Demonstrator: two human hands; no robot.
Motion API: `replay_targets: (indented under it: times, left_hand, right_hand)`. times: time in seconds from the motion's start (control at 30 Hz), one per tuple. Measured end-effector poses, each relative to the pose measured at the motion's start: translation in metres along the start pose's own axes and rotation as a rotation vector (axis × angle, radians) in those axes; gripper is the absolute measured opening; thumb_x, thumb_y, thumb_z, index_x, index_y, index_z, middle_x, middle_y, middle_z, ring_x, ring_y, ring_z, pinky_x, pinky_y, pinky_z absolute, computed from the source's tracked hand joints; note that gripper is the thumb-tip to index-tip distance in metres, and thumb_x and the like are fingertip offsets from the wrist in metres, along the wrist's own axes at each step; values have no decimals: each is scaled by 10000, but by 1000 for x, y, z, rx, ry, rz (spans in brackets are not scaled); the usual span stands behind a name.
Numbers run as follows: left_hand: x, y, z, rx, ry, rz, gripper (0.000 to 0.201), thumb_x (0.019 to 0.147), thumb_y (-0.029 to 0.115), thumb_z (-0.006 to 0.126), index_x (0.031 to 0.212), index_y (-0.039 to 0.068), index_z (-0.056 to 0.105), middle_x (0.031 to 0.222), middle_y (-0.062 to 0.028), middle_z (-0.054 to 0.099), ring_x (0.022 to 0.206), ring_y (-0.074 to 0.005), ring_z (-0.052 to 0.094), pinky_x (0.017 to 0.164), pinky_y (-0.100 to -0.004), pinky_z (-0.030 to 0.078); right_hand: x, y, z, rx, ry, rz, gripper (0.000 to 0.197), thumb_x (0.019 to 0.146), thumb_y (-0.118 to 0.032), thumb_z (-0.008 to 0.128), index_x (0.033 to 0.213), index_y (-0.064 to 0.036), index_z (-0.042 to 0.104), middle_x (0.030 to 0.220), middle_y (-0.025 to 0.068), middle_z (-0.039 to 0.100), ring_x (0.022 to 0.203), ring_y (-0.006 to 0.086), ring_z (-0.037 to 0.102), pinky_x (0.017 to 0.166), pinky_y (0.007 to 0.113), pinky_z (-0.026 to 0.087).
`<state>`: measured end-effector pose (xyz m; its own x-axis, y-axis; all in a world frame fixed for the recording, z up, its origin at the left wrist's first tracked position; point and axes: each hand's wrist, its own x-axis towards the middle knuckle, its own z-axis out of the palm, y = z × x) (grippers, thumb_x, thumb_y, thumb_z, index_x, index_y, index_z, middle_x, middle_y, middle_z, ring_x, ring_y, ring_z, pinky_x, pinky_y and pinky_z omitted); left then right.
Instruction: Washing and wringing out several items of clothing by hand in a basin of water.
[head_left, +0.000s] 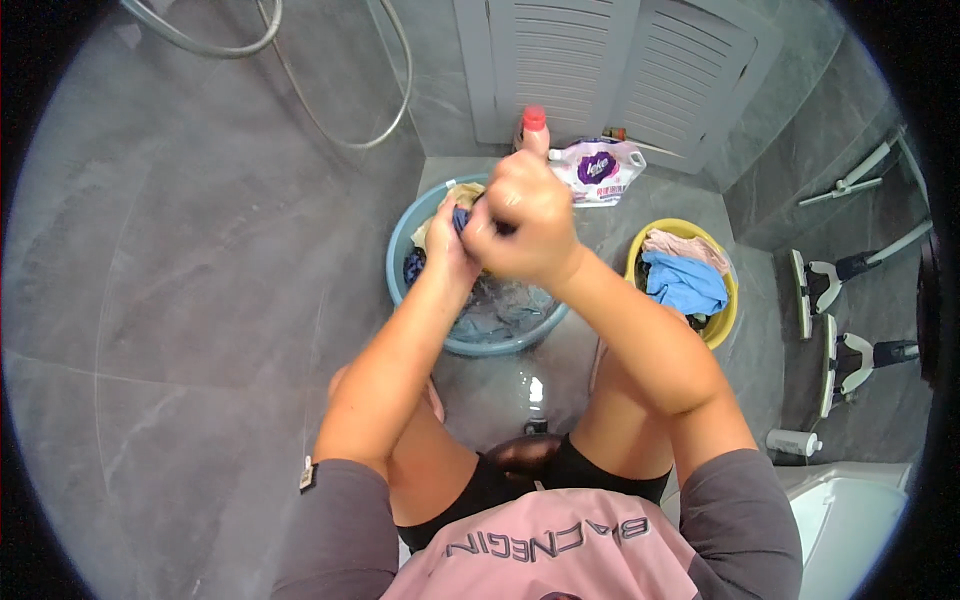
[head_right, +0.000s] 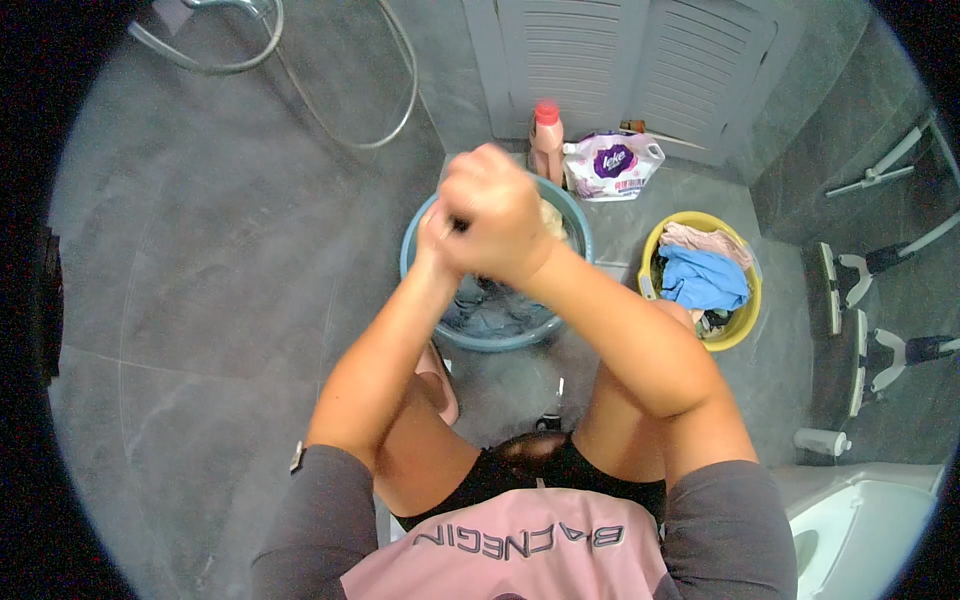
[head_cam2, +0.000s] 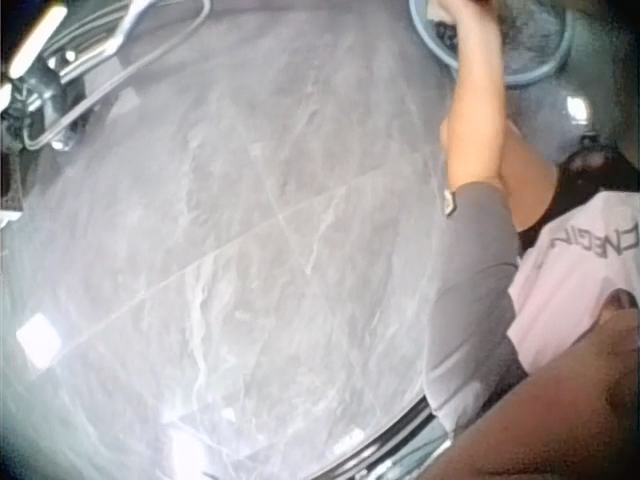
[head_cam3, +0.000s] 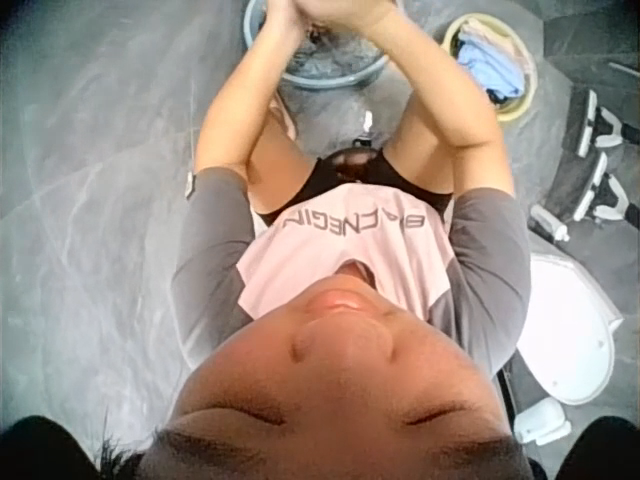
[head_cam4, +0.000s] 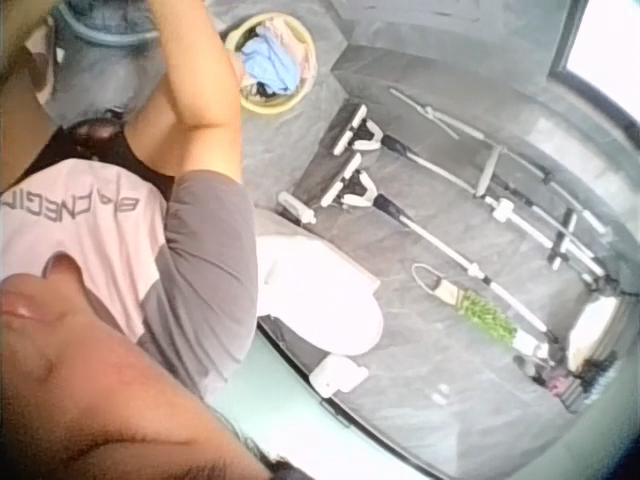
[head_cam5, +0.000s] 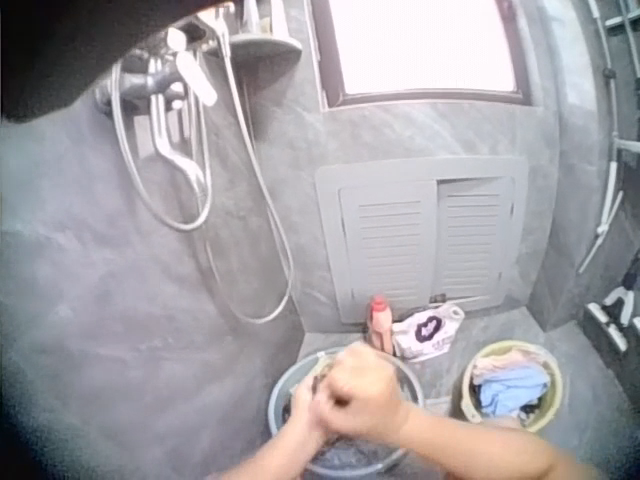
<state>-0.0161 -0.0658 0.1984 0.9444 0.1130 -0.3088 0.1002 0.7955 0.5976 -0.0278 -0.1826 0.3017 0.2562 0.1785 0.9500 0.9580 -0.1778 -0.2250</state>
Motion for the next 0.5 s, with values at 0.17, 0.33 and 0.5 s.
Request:
replay_targets:
  times: [0.17,0.33,0.5]
  left_hand:
    - [30,6,-21,-61,-272,-331,203,848,190,525,684,76,491,662,-68,537,674,-201,542,695,-340,478]
    - [30,-12,-10,89,-244,-535,185,842,153,533,694,59,472,648,-80,504,670,-216,527,667,-355,469]
    - [44,-31,-19,244,-288,-608,178,857,167,509,731,45,481,684,-114,538,683,-289,585,664,-402,508]
  right_hand:
    - [-26,-55,6,84,-318,-413,151,435,-180,507,547,-103,440,680,44,383,651,219,458,534,321,424]
    - [-61,-57,-5,119,-383,-509,153,443,-185,496,555,-91,448,671,30,388,662,217,451,618,332,455]
    - [-93,-52,5,131,-519,-603,154,576,-219,562,590,-81,496,671,32,426,703,221,471,678,350,462]
